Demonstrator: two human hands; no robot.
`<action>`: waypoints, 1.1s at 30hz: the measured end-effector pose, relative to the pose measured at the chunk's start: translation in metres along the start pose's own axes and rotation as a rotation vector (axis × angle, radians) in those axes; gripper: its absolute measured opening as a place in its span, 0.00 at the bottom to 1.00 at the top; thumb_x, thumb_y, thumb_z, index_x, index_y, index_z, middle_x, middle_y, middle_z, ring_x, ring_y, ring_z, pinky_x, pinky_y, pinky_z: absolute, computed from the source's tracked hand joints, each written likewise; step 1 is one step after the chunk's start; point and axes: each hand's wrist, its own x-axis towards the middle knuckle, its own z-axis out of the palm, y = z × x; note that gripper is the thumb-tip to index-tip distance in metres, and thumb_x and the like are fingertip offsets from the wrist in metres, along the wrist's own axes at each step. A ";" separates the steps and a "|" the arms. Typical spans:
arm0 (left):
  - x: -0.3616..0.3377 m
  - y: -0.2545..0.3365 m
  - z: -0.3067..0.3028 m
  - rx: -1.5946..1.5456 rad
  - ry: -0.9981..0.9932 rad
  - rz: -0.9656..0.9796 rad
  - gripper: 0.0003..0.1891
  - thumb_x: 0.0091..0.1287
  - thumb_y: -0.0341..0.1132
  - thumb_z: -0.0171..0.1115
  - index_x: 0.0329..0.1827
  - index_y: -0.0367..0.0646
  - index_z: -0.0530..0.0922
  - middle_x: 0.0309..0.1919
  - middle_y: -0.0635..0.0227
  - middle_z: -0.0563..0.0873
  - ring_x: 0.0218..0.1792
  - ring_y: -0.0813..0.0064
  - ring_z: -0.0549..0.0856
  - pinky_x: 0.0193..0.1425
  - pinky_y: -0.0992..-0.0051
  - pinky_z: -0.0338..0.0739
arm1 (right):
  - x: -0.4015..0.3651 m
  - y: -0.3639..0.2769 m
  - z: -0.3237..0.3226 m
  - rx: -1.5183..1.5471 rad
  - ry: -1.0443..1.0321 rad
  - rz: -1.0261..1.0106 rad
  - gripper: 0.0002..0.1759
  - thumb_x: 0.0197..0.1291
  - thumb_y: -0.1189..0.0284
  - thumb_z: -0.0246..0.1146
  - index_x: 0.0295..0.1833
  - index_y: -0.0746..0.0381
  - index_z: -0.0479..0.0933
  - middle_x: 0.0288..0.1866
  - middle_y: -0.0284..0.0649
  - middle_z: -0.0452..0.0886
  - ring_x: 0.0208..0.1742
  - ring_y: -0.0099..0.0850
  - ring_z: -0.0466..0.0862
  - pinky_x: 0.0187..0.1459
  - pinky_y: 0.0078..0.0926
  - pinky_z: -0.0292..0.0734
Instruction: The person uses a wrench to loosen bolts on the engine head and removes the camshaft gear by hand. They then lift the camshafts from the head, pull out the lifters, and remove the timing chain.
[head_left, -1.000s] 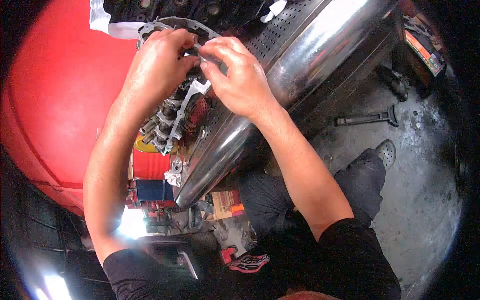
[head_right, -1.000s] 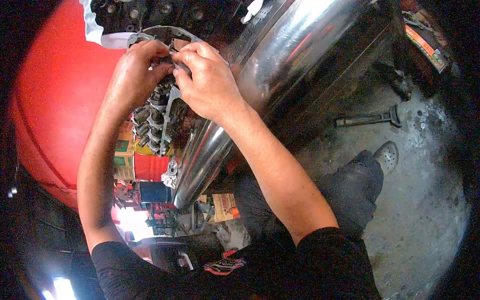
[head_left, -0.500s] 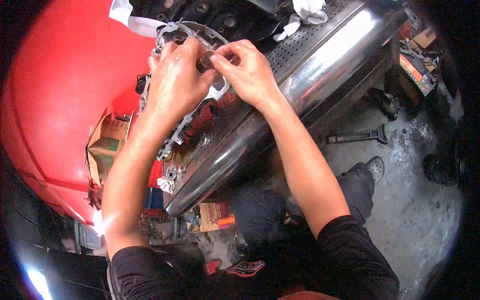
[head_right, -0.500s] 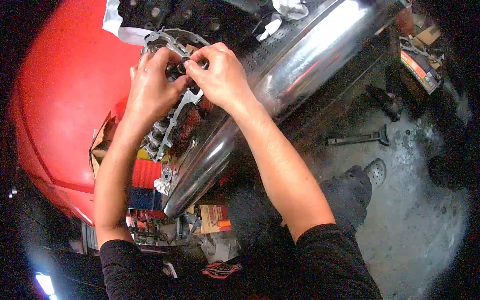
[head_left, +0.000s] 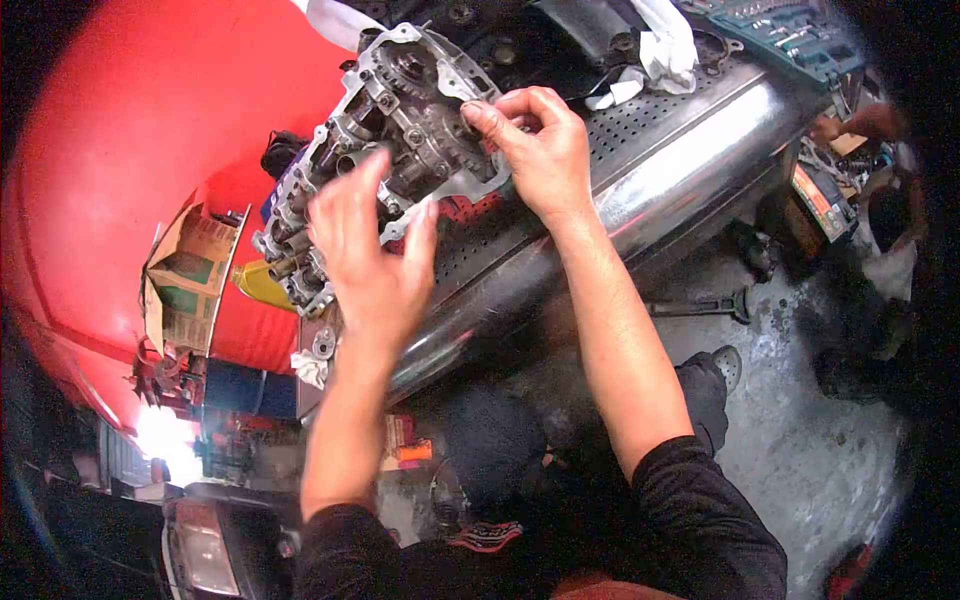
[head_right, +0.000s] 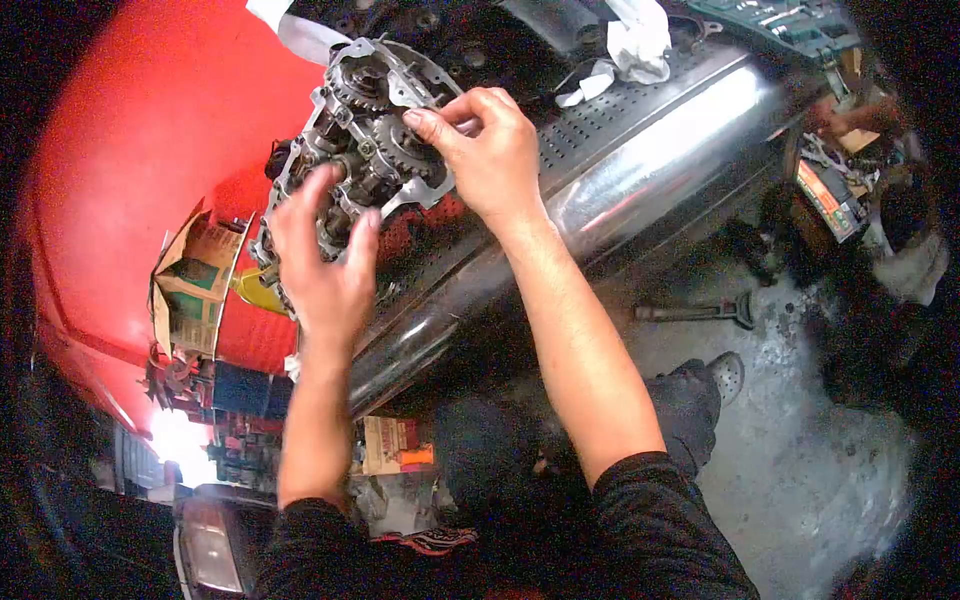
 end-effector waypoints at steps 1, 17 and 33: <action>-0.022 -0.004 0.003 -0.058 0.015 -0.056 0.27 0.62 0.28 0.73 0.65 0.40 0.78 0.55 0.59 0.85 0.58 0.59 0.80 0.68 0.63 0.72 | 0.001 -0.001 0.000 0.014 0.001 0.048 0.18 0.51 0.61 0.82 0.32 0.64 0.85 0.32 0.38 0.84 0.34 0.27 0.83 0.38 0.26 0.78; -0.142 -0.018 0.026 -0.198 0.030 -0.486 0.24 0.66 0.26 0.68 0.66 0.36 0.75 0.50 0.58 0.88 0.55 0.61 0.81 0.65 0.62 0.71 | 0.005 -0.021 -0.013 -0.204 -0.151 0.067 0.14 0.62 0.66 0.76 0.42 0.67 0.85 0.40 0.37 0.85 0.37 0.22 0.83 0.43 0.21 0.78; -0.150 -0.021 0.028 -0.244 0.149 -0.477 0.24 0.63 0.26 0.69 0.63 0.38 0.78 0.46 0.64 0.89 0.50 0.62 0.83 0.61 0.60 0.71 | 0.005 -0.032 -0.004 -0.376 -0.078 0.120 0.13 0.65 0.65 0.74 0.42 0.65 0.85 0.35 0.32 0.86 0.36 0.18 0.81 0.41 0.18 0.76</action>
